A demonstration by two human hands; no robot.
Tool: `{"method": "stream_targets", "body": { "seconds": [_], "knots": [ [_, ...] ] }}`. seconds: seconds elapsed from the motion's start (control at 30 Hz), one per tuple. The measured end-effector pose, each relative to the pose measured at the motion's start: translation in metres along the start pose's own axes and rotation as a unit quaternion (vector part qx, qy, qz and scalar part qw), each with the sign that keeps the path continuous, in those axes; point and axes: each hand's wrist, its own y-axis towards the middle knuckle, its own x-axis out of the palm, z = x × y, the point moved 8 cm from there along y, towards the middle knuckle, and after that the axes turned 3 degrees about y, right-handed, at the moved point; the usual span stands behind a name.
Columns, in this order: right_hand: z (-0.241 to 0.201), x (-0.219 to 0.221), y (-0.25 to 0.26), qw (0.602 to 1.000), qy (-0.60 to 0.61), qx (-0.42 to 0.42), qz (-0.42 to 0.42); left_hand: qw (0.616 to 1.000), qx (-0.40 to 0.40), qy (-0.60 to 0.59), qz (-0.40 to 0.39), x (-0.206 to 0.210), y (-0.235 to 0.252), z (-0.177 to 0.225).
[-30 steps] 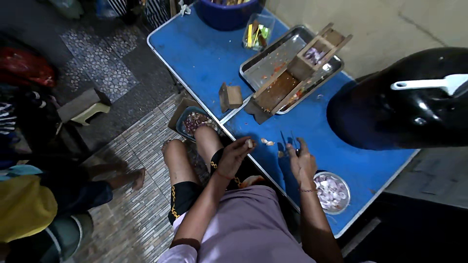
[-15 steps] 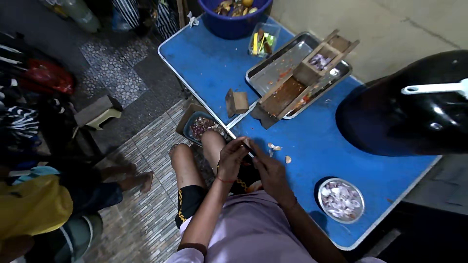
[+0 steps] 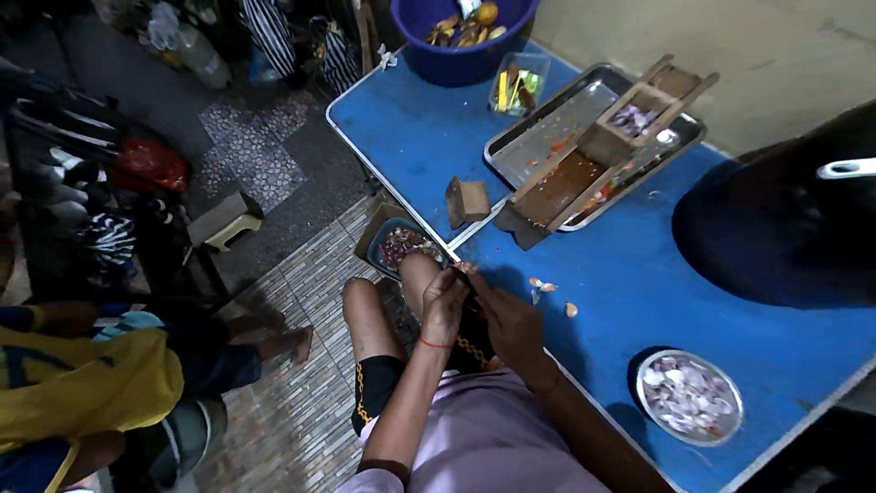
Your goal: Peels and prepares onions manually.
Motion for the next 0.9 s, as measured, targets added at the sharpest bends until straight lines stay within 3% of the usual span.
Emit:
{"method": "stream_targets", "body": {
  "seconds": [0.13,0.37,0.57,0.9],
  "knots": [
    [0.000,0.000,0.003,0.999,0.039,0.009,-0.001,1.000,-0.002,-0.016,0.022,-0.004,0.001,0.001],
    [0.037,0.016,0.001,0.936,0.284,0.183,-0.099,1.000,0.000,0.003,-0.003,-0.010,0.005,-0.004],
    [0.029,0.014,0.000,0.963,0.181,0.144,-0.137,1.000,0.000,0.024,0.020,-0.010,0.004,0.001],
    [0.014,0.009,0.000,0.989,0.100,0.066,-0.084,1.000,0.003,0.021,0.023,-0.011,0.004,0.001]
  ]
}}
